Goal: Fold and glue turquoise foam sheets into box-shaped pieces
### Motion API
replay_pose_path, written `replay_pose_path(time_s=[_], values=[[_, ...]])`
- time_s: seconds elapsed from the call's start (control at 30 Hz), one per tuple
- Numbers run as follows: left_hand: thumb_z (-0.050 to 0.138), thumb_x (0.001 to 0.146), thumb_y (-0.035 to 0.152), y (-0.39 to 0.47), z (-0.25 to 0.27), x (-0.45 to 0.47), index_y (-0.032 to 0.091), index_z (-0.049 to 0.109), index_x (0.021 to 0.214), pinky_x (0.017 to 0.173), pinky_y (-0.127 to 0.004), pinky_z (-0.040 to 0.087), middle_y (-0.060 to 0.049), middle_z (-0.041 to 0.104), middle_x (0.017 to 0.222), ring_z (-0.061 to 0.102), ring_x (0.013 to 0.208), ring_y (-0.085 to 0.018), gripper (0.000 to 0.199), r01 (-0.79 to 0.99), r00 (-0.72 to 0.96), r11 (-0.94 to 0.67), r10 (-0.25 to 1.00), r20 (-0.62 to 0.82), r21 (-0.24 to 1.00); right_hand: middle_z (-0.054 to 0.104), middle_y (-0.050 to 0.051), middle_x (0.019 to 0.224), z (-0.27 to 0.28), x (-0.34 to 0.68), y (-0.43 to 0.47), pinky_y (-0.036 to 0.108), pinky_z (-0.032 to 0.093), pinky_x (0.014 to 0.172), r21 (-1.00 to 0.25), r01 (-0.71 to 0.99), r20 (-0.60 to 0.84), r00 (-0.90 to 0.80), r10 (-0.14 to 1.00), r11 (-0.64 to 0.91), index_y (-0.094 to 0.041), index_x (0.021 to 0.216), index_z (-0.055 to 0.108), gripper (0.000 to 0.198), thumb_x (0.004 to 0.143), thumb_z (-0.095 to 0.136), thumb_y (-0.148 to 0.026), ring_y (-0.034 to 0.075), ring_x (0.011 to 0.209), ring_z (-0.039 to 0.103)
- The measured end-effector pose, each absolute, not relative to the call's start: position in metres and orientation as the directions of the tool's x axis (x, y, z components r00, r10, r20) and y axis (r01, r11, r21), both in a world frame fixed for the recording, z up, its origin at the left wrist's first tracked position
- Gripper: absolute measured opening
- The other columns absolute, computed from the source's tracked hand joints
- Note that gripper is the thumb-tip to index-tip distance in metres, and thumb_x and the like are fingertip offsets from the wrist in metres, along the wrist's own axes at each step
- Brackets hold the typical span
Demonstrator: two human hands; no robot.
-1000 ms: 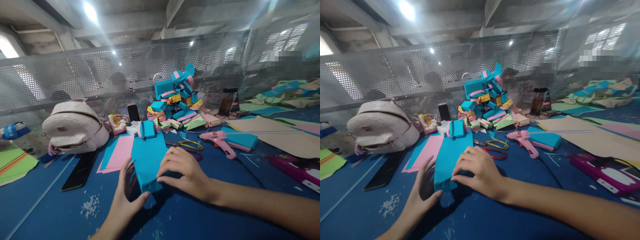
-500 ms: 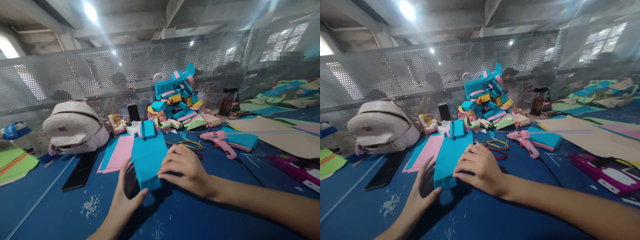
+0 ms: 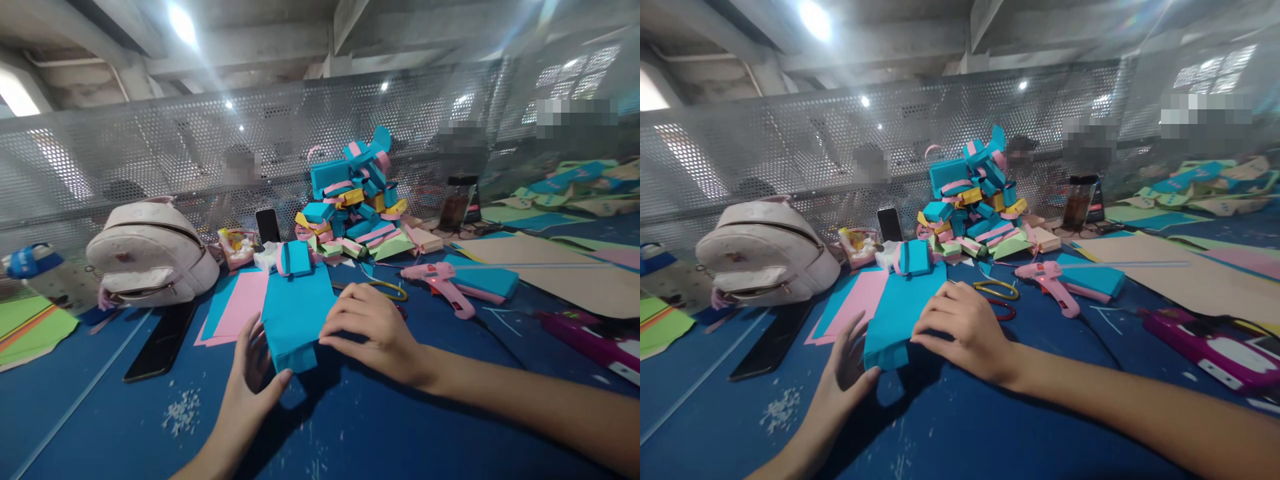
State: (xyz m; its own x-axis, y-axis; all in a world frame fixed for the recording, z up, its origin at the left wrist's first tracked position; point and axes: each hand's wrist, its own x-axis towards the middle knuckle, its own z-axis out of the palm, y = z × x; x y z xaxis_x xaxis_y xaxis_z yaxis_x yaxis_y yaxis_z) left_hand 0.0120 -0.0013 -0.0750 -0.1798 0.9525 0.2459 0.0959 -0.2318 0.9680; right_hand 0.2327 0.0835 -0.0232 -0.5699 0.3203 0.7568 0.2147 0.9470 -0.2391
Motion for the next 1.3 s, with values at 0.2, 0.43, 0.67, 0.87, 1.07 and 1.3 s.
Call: replay_pose_path(time_s=[0.2, 0.43, 0.67, 0.87, 1.07, 1.3], values=[[0.075, 0.072, 0.042, -0.0011, -0.0732, 0.0123, 0.031, 0.038, 0.135, 0.107, -0.043, 0.039, -0.009, 0.038, 0.148, 0.035, 0.137, -0.033, 0.074, 0.096, -0.215, -0.239, 0.943, 0.254, 0.966, 0.068, 0.002, 0.081, -0.0231, 0.2316, 0.0829, 0.034, 0.036, 0.074, -0.277, 0.205, 0.758, -0.553, 0.345, 0.939, -0.021, 0.081, 0.065, 0.014, 0.091, 0.06, -0.03, 0.019, 0.079, 0.051], [0.075, 0.069, 0.046, 0.0006, -0.0733, 0.0128, 0.031, 0.042, 0.134, 0.109, -0.045, 0.036, -0.009, 0.041, 0.147, 0.036, 0.136, -0.034, 0.074, 0.133, -0.28, -0.216, 0.928, 0.246, 0.967, 0.068, 0.001, 0.078, -0.0227, 0.2313, 0.0817, 0.033, 0.037, 0.073, -0.274, 0.208, 0.767, -0.541, 0.344, 0.939, -0.021, 0.081, 0.065, 0.016, 0.092, 0.058, -0.029, 0.018, 0.077, 0.052], [0.075, 0.067, 0.049, 0.0019, -0.0717, 0.0128, 0.029, 0.044, 0.133, 0.106, -0.045, 0.04, -0.01, 0.046, 0.143, 0.039, 0.134, -0.035, 0.076, 0.151, -0.291, -0.211, 0.924, 0.247, 0.966, 0.07, 0.001, 0.077, -0.0259, 0.2318, 0.0812, 0.033, 0.036, 0.071, -0.274, 0.145, 0.772, -0.557, 0.307, 0.951, -0.022, 0.085, 0.07, 0.019, 0.094, 0.056, -0.031, 0.016, 0.071, 0.053], [0.075, 0.069, 0.046, 0.0016, -0.0738, 0.0108, 0.031, 0.041, 0.134, 0.106, -0.043, 0.04, -0.008, 0.041, 0.147, 0.039, 0.135, -0.033, 0.074, 0.144, -0.259, -0.218, 0.933, 0.249, 0.965, 0.07, 0.001, 0.076, -0.0291, 0.2314, 0.0828, 0.031, 0.036, 0.069, -0.243, 0.169, 0.764, -0.573, 0.296, 0.955, -0.022, 0.084, 0.07, 0.021, 0.094, 0.055, -0.032, 0.015, 0.07, 0.055], [0.075, 0.067, 0.049, 0.0023, -0.0738, 0.011, 0.031, 0.042, 0.133, 0.107, -0.043, 0.039, -0.009, 0.043, 0.146, 0.039, 0.134, -0.034, 0.076, 0.149, -0.28, -0.208, 0.929, 0.242, 0.967, 0.068, 0.002, 0.074, -0.0294, 0.2301, 0.0817, 0.032, 0.034, 0.067, -0.28, 0.154, 0.766, -0.559, 0.318, 0.947, -0.019, 0.079, 0.063, 0.026, 0.097, 0.05, -0.032, 0.016, 0.069, 0.051], [0.074, 0.072, 0.043, 0.0026, -0.0751, 0.0097, 0.033, 0.041, 0.133, 0.105, -0.04, 0.041, -0.008, 0.043, 0.145, 0.039, 0.135, -0.032, 0.071, 0.118, -0.234, -0.24, 0.936, 0.262, 0.964, 0.058, 0.001, 0.066, -0.0302, 0.2294, 0.0804, 0.031, 0.029, 0.064, -0.283, 0.14, 0.781, -0.54, 0.313, 0.949, -0.018, 0.071, 0.055, 0.034, 0.099, 0.042, -0.031, 0.015, 0.065, 0.043]])
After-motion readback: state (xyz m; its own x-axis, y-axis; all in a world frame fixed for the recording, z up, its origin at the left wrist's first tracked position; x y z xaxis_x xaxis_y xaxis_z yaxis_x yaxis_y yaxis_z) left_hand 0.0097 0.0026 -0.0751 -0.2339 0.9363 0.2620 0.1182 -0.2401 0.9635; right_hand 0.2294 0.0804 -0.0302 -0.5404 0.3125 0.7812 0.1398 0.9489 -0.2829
